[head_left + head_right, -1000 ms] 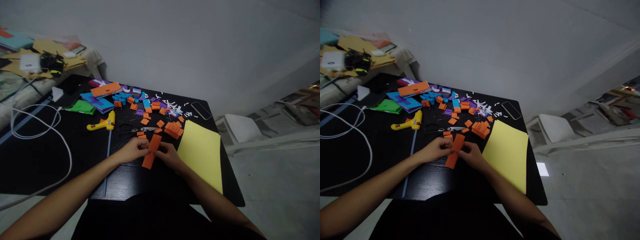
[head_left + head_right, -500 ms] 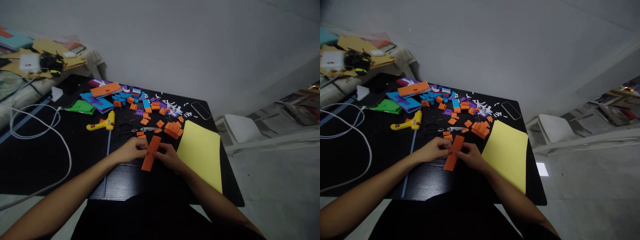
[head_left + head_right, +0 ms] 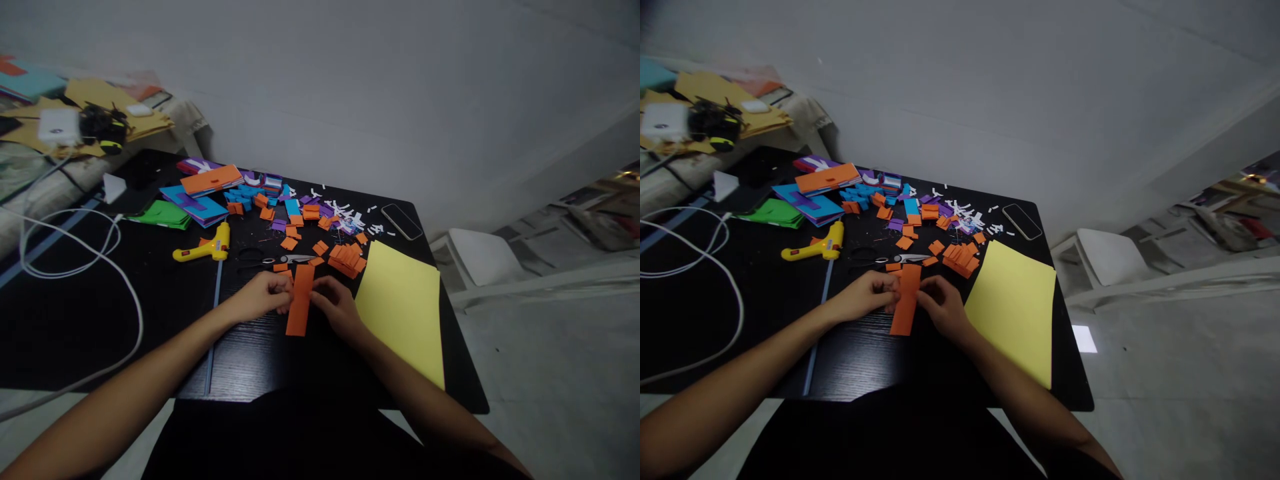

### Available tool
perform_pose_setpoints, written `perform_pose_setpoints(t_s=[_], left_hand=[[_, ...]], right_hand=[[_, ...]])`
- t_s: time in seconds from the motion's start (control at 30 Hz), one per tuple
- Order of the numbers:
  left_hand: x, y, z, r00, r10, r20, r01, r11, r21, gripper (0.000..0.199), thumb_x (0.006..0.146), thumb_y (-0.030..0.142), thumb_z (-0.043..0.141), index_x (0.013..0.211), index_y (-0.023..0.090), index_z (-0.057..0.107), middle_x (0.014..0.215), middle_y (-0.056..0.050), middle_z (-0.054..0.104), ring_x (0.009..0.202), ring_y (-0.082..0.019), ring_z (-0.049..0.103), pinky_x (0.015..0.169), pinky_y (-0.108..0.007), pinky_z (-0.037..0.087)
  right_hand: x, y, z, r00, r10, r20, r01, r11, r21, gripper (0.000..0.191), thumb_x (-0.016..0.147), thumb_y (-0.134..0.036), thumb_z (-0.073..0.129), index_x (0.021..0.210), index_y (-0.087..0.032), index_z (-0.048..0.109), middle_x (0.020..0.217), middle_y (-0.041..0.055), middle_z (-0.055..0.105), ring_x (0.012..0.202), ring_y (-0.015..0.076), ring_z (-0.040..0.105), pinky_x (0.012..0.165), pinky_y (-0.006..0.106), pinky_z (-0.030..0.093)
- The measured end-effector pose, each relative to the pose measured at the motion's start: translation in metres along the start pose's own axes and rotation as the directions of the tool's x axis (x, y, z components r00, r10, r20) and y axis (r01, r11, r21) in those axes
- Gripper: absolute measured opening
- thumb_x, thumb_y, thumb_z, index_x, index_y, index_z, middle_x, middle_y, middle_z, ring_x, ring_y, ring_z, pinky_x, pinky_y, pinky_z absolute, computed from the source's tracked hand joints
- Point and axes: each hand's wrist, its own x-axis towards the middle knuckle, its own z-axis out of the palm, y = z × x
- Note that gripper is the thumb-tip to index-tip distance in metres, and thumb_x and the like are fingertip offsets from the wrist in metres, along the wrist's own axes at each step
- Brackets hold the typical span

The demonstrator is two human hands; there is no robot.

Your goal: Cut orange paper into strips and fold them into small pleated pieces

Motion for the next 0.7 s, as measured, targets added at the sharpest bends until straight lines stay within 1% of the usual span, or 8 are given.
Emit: perform_pose_setpoints(t_s=[0.1, 0.17, 0.23, 0.3, 0.4, 0.5, 0.6, 0.7], left_hand=[[0.0002, 0.0033, -0.0020, 1.000, -0.008, -0.009, 0.008, 1.000, -0.013, 0.015, 0.078, 0.024, 0.065, 0.066, 0.016, 0.059, 0.057, 0.002, 0.065, 0.053, -0.012, 0.061, 0.057, -0.022, 0.048], [0.0004, 0.0038, -0.0021, 1.000, -0.014, -0.001, 0.014, 1.000, -0.025, 0.015, 0.078, 0.025, 0.064, 0.066, 0.016, 0.059, 0.057, 0.002, 0.065, 0.053, -0.012, 0.061, 0.057, -0.023, 0.049], [0.0007, 0.0032, -0.0016, 1.000, -0.016, 0.021, 0.017, 0.999, -0.048, 0.016, 0.078, 0.025, 0.063, 0.065, 0.017, 0.058, 0.056, 0.002, 0.064, 0.054, -0.012, 0.062, 0.057, -0.023, 0.049], [0.0009, 0.0021, -0.0007, 0.999, -0.018, 0.052, 0.021, 0.998, -0.060, 0.016, 0.079, 0.026, 0.062, 0.067, 0.017, 0.058, 0.057, 0.002, 0.064, 0.054, -0.013, 0.062, 0.056, -0.023, 0.048], [0.0000, 0.0009, 0.0005, 0.998, 0.006, 0.060, -0.005, 1.000, -0.011, 0.021, 0.085, 0.030, 0.061, 0.069, 0.016, 0.060, 0.058, 0.001, 0.063, 0.055, -0.013, 0.060, 0.057, -0.023, 0.047], [-0.0030, 0.0008, 0.0011, 0.992, 0.112, -0.062, -0.103, 0.985, 0.141, 0.034, 0.094, 0.035, 0.056, 0.066, 0.016, 0.058, 0.059, 0.002, 0.059, 0.056, -0.011, 0.055, 0.056, -0.022, 0.042], [-0.0067, 0.0017, 0.0019, 0.945, 0.282, -0.163, -0.225, 0.926, 0.302, 0.024, 0.095, 0.031, 0.057, 0.077, 0.016, 0.062, 0.069, 0.002, 0.061, 0.063, -0.012, 0.054, 0.061, -0.022, 0.042], [-0.0078, 0.0019, 0.0048, 0.922, 0.363, -0.133, -0.305, 0.895, 0.325, 0.013, 0.091, 0.025, 0.062, 0.101, 0.016, 0.065, 0.085, 0.000, 0.065, 0.071, -0.012, 0.057, 0.066, -0.023, 0.046]], right_hand=[[-0.0019, 0.0000, 0.0004, 0.939, -0.321, -0.127, 0.300, 0.941, -0.159, 0.034, 0.085, -0.019, 0.066, 0.118, -0.026, 0.063, 0.118, 0.0082, 0.063, 0.106, 0.0231, 0.066, 0.084, 0.036, 0.060], [-0.0035, -0.0017, 0.0006, 0.864, -0.496, -0.092, 0.444, 0.834, -0.329, 0.039, 0.085, -0.013, 0.066, 0.121, -0.027, 0.066, 0.132, 0.0106, 0.057, 0.121, 0.0257, 0.061, 0.093, 0.040, 0.059], [-0.0046, -0.0033, 0.0009, 0.820, -0.572, -0.028, 0.503, 0.742, -0.443, 0.033, 0.086, -0.013, 0.068, 0.116, -0.028, 0.071, 0.137, 0.0113, 0.055, 0.128, 0.0271, 0.058, 0.099, 0.043, 0.057], [-0.0048, -0.0039, 0.0008, 0.810, -0.586, 0.013, 0.518, 0.706, -0.483, 0.025, 0.088, -0.015, 0.070, 0.109, -0.028, 0.074, 0.138, 0.0109, 0.057, 0.128, 0.0270, 0.058, 0.101, 0.043, 0.056], [-0.0036, -0.0037, -0.0002, 0.817, -0.577, 0.009, 0.510, 0.715, -0.478, 0.017, 0.090, -0.018, 0.070, 0.101, -0.028, 0.078, 0.132, 0.0093, 0.065, 0.124, 0.0257, 0.061, 0.102, 0.044, 0.055], [-0.0028, -0.0042, -0.0006, 0.854, -0.517, -0.063, 0.452, 0.797, -0.401, 0.009, 0.090, -0.023, 0.072, 0.095, -0.027, 0.079, 0.116, 0.0077, 0.074, 0.115, 0.0253, 0.066, 0.103, 0.044, 0.053], [-0.0038, -0.0054, 0.0013, 0.957, -0.270, -0.105, 0.240, 0.943, -0.232, 0.009, 0.088, -0.031, 0.075, 0.092, -0.024, 0.078, 0.091, 0.0047, 0.078, 0.089, 0.0227, 0.072, 0.085, 0.037, 0.058], [-0.0049, -0.0064, 0.0043, 0.996, -0.054, -0.066, 0.050, 0.997, -0.066, 0.016, 0.085, -0.037, 0.078, 0.091, -0.022, 0.078, 0.085, 0.0029, 0.078, 0.077, 0.0209, 0.072, 0.074, 0.033, 0.057]])
